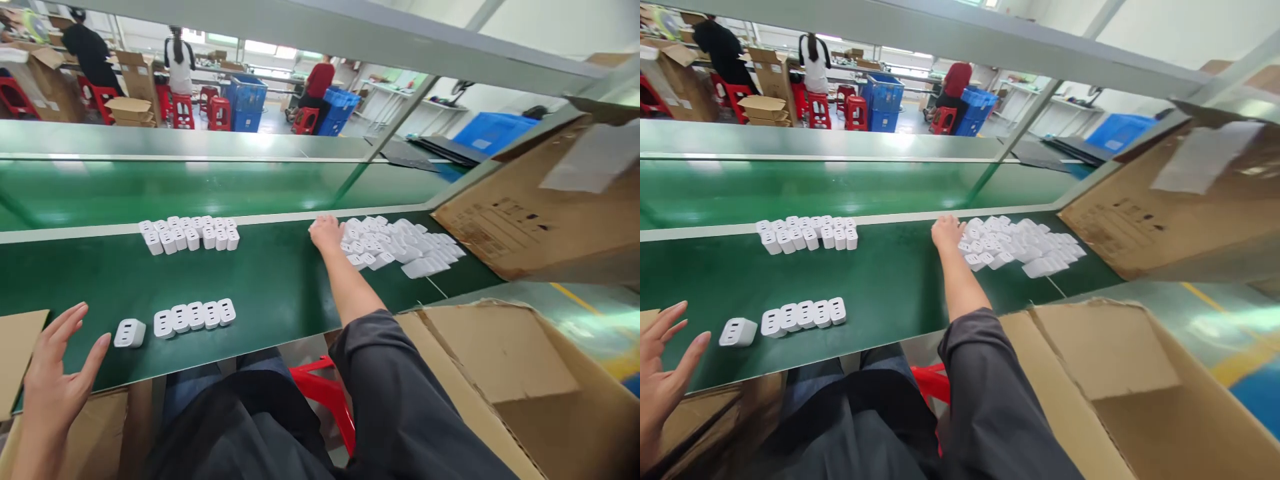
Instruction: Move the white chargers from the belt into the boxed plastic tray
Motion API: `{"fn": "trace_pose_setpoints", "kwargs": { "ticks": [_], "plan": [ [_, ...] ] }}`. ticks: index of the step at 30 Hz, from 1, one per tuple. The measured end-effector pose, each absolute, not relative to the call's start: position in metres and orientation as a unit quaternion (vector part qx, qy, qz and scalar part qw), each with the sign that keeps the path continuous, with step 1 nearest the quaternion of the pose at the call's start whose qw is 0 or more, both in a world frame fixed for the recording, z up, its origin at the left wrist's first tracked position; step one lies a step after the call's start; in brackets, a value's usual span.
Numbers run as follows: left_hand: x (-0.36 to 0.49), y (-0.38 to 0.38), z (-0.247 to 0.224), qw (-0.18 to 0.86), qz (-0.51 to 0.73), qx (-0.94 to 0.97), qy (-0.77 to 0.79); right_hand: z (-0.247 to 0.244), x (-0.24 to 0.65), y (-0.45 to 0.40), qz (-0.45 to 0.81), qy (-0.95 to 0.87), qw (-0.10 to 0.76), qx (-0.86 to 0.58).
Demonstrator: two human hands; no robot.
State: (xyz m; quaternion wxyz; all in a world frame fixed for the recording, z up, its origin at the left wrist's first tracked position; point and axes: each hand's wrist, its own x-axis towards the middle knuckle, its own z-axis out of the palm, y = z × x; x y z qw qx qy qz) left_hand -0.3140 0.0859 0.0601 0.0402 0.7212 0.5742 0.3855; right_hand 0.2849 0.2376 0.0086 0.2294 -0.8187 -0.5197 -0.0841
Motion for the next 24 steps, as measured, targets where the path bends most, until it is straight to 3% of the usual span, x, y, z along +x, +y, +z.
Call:
{"fn": "trace_pose_setpoints", "kwargs": {
  "ticks": [7, 10, 11, 14, 24],
  "plan": [
    [-0.331, 0.095, 0.058, -0.007, 0.308, 0.812, 0.496, 0.032, 0.237, 0.243, -0.043, -0.623, 0.331, -0.708],
    [-0.321, 0.105, 0.055, -0.035, 0.257, 0.855, 0.449, 0.044, 0.162, 0.208, 0.053, -0.747, 0.336, -0.571],
    [-0.315, 0.108, 0.054, -0.034, 0.248, 0.864, 0.437, 0.047, 0.135, 0.192, 0.139, -0.803, 0.337, -0.472],
    [-0.295, 0.117, 0.051, -0.009, 0.234, 0.881, 0.412, 0.049, 0.066, 0.145, 0.225, -0.886, 0.279, -0.293],
    [-0.261, 0.129, 0.042, -0.04, 0.237, 0.901, 0.362, 0.021, -0.01, 0.128, 0.14, -0.883, 0.309, -0.325]
  ]
}}
